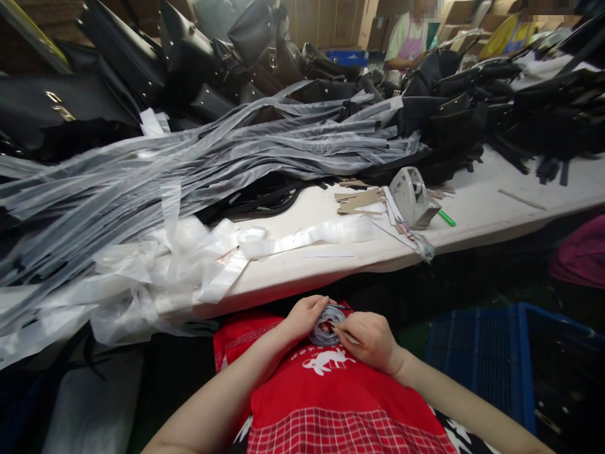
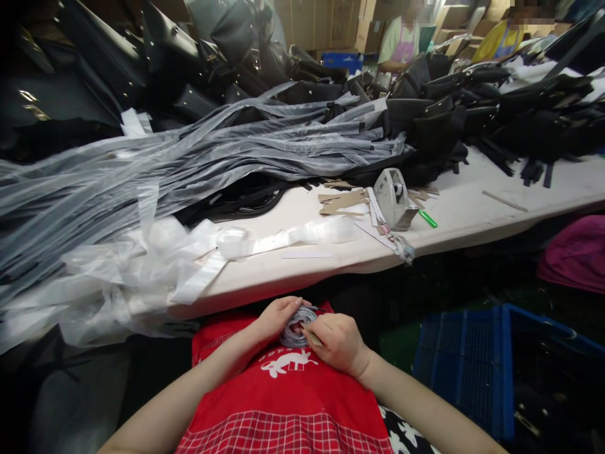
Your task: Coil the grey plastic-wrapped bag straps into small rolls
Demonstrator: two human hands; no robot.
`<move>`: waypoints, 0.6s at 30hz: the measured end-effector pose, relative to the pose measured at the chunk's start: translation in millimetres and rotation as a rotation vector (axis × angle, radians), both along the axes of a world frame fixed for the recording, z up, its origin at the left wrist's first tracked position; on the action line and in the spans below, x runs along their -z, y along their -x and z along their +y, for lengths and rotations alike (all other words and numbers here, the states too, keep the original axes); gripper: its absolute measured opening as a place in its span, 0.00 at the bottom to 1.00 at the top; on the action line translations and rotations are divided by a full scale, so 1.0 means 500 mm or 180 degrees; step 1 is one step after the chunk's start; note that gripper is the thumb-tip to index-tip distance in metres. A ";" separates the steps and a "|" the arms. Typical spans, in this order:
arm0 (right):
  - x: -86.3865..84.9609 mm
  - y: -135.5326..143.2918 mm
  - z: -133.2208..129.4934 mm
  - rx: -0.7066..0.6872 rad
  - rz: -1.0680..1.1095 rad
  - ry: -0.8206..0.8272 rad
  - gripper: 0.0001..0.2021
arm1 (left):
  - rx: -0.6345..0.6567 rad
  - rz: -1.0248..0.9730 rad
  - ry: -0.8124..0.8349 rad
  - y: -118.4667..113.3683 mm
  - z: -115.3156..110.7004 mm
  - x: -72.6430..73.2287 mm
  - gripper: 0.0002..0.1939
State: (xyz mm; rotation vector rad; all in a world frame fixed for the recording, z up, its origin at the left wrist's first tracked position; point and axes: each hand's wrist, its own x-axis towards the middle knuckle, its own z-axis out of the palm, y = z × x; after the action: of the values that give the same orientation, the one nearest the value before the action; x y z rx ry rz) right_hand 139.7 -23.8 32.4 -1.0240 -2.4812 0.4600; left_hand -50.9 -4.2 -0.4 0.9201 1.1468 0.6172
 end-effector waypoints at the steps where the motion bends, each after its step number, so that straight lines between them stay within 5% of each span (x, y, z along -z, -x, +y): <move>1: 0.001 0.002 0.002 0.0080 0.0024 0.0031 0.14 | 0.0024 0.0048 -0.0129 0.000 0.001 -0.001 0.29; 9: 0.001 0.010 0.058 0.1199 0.0871 0.1291 0.15 | 0.0422 0.0409 -0.0851 0.002 -0.005 -0.038 0.22; 18: 0.041 0.002 0.077 0.1318 0.1920 0.3554 0.26 | 0.0566 0.1012 -0.1472 -0.013 -0.020 -0.074 0.13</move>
State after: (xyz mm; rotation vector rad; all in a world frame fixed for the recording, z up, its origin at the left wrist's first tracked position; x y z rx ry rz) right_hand 138.8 14.8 12.1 -1.4165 -1.3199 1.7780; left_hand -44.6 -14.3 36.4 1.5423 1.2058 0.6151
